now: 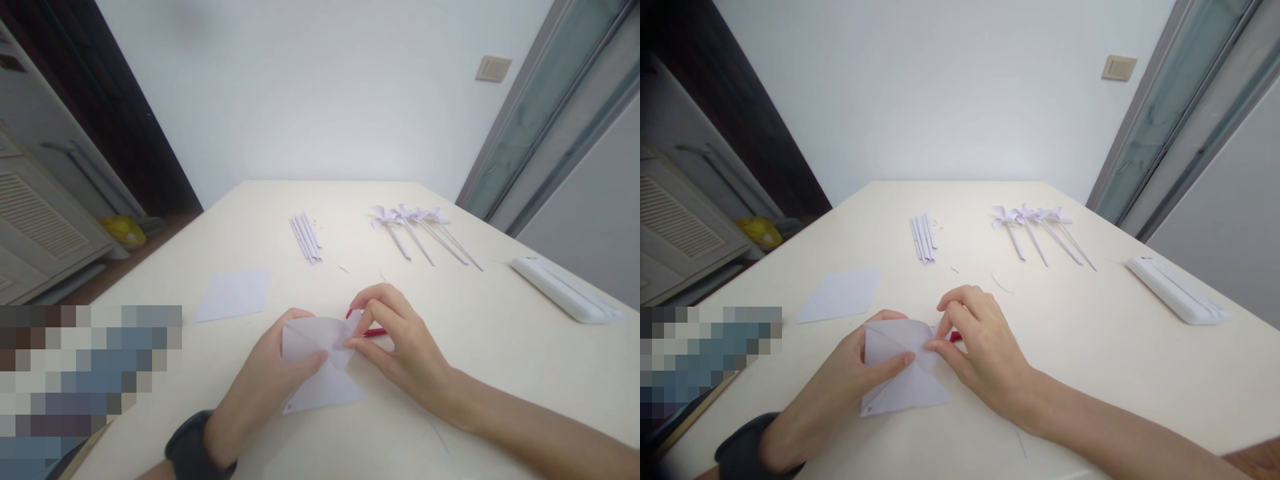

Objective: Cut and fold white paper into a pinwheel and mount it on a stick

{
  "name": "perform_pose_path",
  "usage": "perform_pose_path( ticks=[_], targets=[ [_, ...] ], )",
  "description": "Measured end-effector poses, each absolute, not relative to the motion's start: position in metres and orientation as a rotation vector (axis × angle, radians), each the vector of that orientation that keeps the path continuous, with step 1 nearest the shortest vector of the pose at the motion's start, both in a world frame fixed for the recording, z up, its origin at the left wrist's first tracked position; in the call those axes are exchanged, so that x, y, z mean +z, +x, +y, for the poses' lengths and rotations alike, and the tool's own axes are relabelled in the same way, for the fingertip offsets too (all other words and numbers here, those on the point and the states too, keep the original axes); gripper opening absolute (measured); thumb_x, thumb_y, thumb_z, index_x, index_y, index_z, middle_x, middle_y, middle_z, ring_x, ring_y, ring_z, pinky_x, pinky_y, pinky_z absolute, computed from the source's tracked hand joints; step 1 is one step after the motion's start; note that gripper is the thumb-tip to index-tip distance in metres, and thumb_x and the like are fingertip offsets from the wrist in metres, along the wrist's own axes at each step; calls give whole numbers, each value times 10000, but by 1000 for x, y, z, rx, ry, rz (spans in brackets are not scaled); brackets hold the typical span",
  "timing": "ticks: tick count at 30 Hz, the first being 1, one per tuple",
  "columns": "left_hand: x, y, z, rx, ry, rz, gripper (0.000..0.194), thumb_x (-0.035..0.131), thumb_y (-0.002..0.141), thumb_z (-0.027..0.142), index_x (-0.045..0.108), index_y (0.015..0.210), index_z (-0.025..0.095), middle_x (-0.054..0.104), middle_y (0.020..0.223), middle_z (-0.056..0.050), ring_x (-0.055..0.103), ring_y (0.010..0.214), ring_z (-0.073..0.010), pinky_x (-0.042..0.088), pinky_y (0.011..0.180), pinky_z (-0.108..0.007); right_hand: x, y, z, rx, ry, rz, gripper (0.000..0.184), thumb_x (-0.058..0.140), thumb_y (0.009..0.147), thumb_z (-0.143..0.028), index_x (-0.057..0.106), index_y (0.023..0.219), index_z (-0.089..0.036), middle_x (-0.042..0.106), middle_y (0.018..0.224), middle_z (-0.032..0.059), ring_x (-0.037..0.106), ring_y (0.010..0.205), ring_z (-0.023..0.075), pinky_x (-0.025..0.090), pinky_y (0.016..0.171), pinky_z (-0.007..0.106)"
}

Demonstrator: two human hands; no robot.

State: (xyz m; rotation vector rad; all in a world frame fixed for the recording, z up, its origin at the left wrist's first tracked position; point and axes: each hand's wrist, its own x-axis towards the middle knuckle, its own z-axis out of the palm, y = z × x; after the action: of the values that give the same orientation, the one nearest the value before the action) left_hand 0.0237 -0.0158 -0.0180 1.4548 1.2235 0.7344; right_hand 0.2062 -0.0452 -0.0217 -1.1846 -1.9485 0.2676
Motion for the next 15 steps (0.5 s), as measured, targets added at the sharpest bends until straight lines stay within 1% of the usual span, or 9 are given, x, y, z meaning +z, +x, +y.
perform_pose_path(
  ticks=[2,4,10,12,15],
  targets=[
    [-16,24,-16,729,1469,1196,196,566,667,202,510,854,196,589,702,13,576,637,-185,439,553,-266,-21,206,-47,210,-1155,-1990,126,609,794,-222,489,791,-184,526,1009,37,504,905,160,413,777,317],
    [-15,24,-17,723,1469,1170,175,554,675,199,516,845,189,584,712,10,571,654,-186,441,573,-273,-20,205,-48,159,-1121,-2020,101,590,810,-222,499,814,-180,538,987,38,503,911,158,403,776,313],
    [-13,26,-19,719,1387,1177,181,588,679,212,519,845,197,560,650,36,531,581,-153,406,518,-238,-21,207,-48,103,-1019,-2057,26,549,830,-160,525,822,-168,580,941,37,518,869,151,408,745,303],
    [-14,26,-19,716,1346,1164,203,612,675,219,515,852,201,551,627,47,515,560,-141,394,502,-225,-22,208,-47,78,-966,-2065,31,549,824,-136,542,839,-162,594,931,42,527,867,152,416,745,299],
    [-17,25,-18,708,1332,1121,178,621,685,227,530,834,195,538,611,51,489,547,-126,376,491,-208,-21,207,-46,22,-911,-2089,71,545,818,-102,571,864,-150,617,924,54,542,861,153,427,746,300]
  ],
)
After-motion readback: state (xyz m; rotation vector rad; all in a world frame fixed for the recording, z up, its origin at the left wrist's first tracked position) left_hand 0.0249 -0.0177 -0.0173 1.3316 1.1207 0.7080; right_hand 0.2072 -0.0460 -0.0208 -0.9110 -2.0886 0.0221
